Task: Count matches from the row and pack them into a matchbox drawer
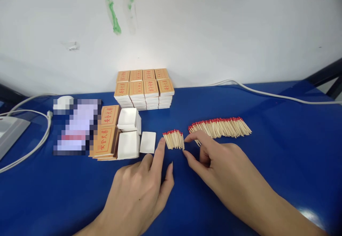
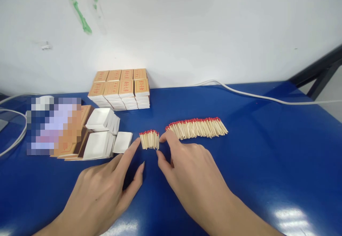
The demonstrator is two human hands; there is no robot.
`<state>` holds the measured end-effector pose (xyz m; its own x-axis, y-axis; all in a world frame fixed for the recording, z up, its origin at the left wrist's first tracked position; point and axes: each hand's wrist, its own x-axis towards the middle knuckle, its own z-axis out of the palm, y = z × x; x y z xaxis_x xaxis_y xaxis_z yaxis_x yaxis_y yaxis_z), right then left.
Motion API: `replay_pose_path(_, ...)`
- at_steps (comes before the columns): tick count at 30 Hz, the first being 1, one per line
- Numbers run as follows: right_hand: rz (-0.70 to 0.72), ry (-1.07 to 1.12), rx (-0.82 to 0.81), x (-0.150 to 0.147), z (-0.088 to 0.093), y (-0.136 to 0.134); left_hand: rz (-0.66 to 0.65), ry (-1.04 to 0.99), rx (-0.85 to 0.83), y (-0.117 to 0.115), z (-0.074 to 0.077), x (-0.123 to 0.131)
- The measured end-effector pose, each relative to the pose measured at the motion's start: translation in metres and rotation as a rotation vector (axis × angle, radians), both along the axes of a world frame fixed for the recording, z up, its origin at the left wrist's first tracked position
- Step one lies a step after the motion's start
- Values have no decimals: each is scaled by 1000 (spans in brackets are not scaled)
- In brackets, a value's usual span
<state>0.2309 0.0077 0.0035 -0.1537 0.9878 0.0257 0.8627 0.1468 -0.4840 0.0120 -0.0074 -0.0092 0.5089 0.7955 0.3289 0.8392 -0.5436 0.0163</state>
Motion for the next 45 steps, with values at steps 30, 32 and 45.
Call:
replay_pose_path(30,37,26,-44,4,2,4,0,18,0,2,-1,0)
replay_pose_path(32,38,31,-43,3,3,3,2,18,-5,2,-1,-1)
replay_pose_path(45,20,36,-59,3,6,3,2,12,-8,2,-2,-2)
